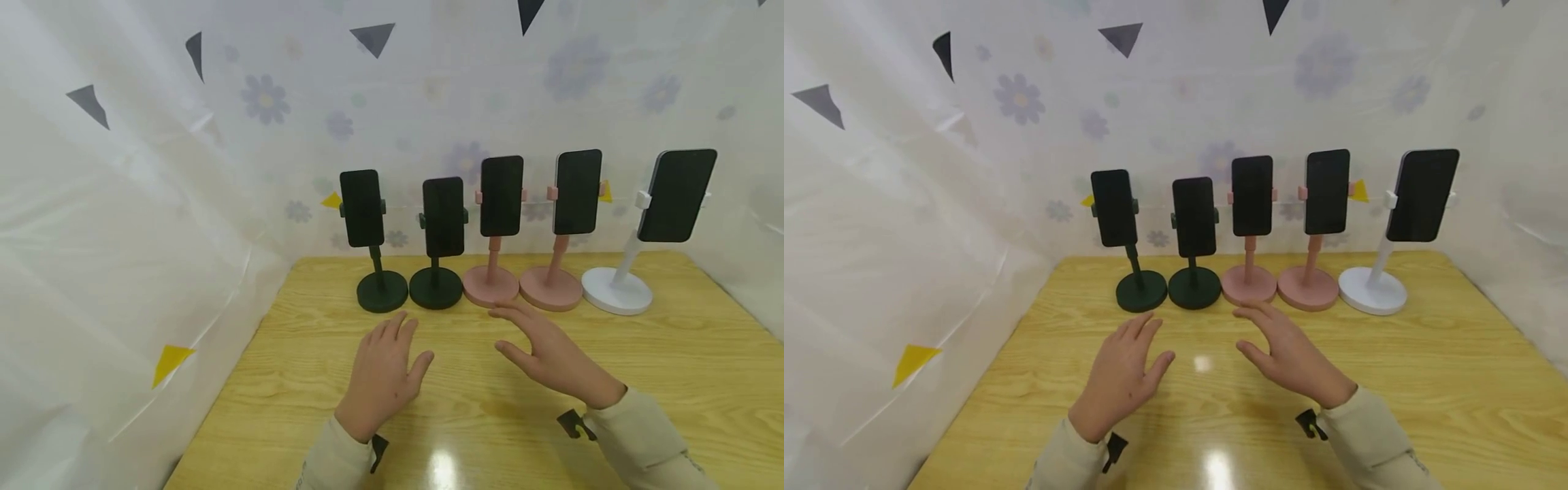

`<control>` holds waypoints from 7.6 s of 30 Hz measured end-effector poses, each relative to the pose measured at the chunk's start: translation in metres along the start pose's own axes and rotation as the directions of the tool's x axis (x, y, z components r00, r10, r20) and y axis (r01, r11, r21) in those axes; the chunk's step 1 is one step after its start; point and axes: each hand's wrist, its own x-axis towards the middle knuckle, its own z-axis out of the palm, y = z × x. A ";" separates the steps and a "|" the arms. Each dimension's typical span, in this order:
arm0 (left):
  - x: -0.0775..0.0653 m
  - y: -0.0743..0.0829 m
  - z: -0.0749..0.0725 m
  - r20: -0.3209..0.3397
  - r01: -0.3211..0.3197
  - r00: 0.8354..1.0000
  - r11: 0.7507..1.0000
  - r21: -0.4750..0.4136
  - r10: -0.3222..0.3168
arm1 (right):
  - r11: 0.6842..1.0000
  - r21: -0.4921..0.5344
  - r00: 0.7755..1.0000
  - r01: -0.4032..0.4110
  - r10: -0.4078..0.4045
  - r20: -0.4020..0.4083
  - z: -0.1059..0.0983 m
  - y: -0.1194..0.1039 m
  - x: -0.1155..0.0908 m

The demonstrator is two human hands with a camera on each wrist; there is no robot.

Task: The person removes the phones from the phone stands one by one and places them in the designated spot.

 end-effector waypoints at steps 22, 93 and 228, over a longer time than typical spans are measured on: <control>0.051 -0.095 0.043 0.038 0.392 0.895 0.743 -0.542 -0.445 | 0.999 0.003 0.999 -0.040 0.040 0.025 0.003 0.009 -0.005; 0.152 -0.155 0.101 0.043 0.369 0.908 0.745 -0.555 -0.417 | 0.991 0.091 0.994 -0.094 0.088 0.067 -0.001 0.013 -0.032; 0.045 0.022 0.106 -0.142 0.032 0.969 0.667 -0.744 -0.205 | 0.947 0.319 0.964 0.035 0.053 -0.261 -0.039 -0.047 0.065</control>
